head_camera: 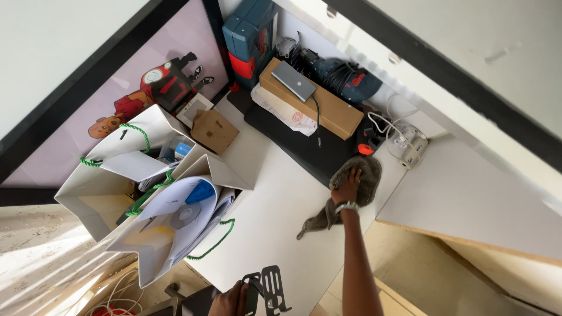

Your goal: Cleaning a metal bracket with a cloth and organizing items on a workbench

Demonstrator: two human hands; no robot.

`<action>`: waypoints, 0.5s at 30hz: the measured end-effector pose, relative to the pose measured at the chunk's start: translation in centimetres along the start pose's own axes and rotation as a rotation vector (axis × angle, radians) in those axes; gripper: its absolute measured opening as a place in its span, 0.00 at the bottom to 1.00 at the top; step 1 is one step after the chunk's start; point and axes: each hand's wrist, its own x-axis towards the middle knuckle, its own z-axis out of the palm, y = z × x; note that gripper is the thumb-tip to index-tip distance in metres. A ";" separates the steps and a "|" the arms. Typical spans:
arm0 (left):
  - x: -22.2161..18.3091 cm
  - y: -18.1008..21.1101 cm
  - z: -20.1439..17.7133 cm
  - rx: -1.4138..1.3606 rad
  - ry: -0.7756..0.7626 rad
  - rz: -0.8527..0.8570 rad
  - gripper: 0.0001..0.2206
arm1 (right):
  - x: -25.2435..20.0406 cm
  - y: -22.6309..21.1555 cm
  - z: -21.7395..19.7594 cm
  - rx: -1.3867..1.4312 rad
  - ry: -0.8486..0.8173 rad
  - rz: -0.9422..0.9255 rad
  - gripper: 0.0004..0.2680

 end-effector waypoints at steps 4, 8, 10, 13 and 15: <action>-1.7 1.2 -2.6 0.032 -0.006 0.310 0.06 | -0.7 0.3 -3.1 -0.034 -0.045 -0.038 0.41; -3.2 -1.0 0.0 0.000 0.012 -0.035 0.15 | -7.6 -4.1 -9.4 0.183 -0.004 0.066 0.40; -4.4 -0.5 0.5 -0.019 -0.051 -0.152 0.16 | -11.3 -5.7 -11.0 0.295 0.076 0.182 0.37; -4.3 0.0 1.1 0.060 0.189 -0.252 0.16 | -11.1 -5.4 -11.3 0.388 0.114 0.338 0.27; -4.3 0.3 0.4 0.026 0.223 -0.268 0.17 | -7.3 -1.7 -8.0 0.346 0.355 0.302 0.28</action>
